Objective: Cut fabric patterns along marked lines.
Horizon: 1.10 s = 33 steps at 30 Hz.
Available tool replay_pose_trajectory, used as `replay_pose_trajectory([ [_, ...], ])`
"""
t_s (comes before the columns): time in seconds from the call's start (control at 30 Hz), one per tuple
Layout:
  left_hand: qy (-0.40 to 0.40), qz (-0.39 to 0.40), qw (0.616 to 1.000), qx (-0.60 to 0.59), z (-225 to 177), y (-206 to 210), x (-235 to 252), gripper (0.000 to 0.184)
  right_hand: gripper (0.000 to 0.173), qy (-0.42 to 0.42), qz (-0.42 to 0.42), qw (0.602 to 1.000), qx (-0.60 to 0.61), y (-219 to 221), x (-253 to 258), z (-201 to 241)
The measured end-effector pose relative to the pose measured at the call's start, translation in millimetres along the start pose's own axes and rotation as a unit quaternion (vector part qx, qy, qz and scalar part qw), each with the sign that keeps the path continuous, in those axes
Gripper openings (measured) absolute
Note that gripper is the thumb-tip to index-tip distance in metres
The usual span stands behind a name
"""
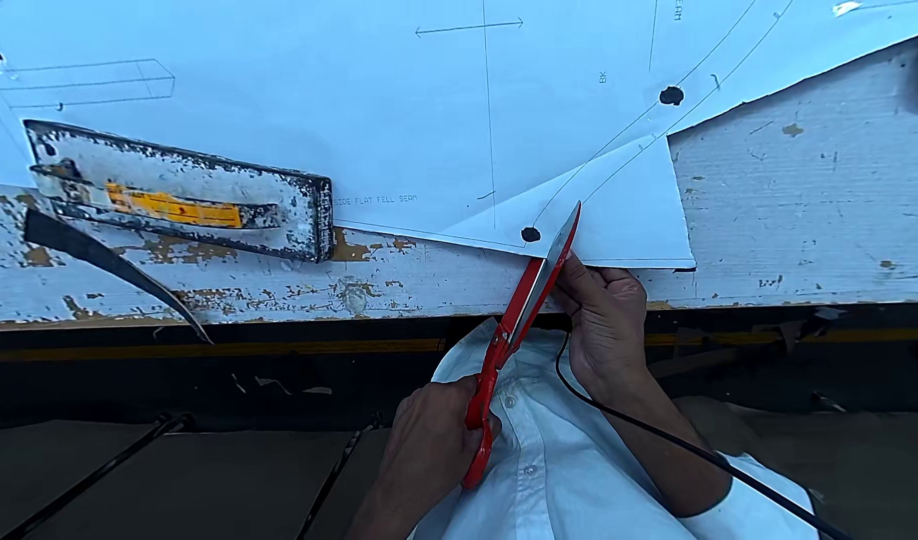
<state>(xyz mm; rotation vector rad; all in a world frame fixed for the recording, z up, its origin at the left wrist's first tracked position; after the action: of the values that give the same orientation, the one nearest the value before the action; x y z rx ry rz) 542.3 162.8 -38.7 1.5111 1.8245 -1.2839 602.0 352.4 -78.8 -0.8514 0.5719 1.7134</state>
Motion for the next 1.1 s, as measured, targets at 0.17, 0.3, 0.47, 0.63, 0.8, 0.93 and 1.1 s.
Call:
replay_pose_trajectory([
  [0.17, 0.001, 0.006, 1.000, 0.002, 2, -2, 1, 0.020, 0.007, 0.004, 0.009, 1.000, 0.005, 0, 1, 0],
  [0.3, 0.006, 0.008, 1.000, 0.001, 4, -4, 2, 0.019, 0.008, 0.008, 0.011, 1.000, 0.007, 0, 0, 0],
  [0.47, 0.010, 0.016, 1.000, -0.012, 7, -4, 1, 0.019, 0.008, 0.019, 0.015, 1.000, 0.005, 1, 0, 1],
  [0.63, 0.009, 0.010, 1.000, -0.008, 7, -3, 2, 0.019, 0.008, 0.021, 0.025, 0.999, 0.000, 1, 0, 2],
  [0.8, 0.016, 0.004, 1.000, -0.007, 6, -7, 3, 0.018, 0.023, 0.005, -0.007, 1.000, -0.006, -1, 7, 13],
  [0.93, 0.021, 0.010, 1.000, -0.005, 6, -7, 3, 0.016, 0.030, 0.010, -0.024, 1.000, -0.001, 1, 9, 14],
  [1.1, 0.027, 0.013, 1.000, -0.003, 7, -11, 4, 0.014, 0.034, 0.025, -0.032, 0.999, -0.006, 1, 10, 14],
])
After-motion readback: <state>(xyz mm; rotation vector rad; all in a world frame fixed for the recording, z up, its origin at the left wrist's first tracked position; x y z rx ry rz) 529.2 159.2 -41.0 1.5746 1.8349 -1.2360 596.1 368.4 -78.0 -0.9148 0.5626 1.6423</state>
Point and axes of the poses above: each hand's wrist, its own x-axis towards the middle knuckle, its own y-axis out of the palm, z = x × y, the point moved 7 cm from there along x, towards the middle knuckle, and after that the axes turned 13 degrees about -x, right-handed, at the moved point
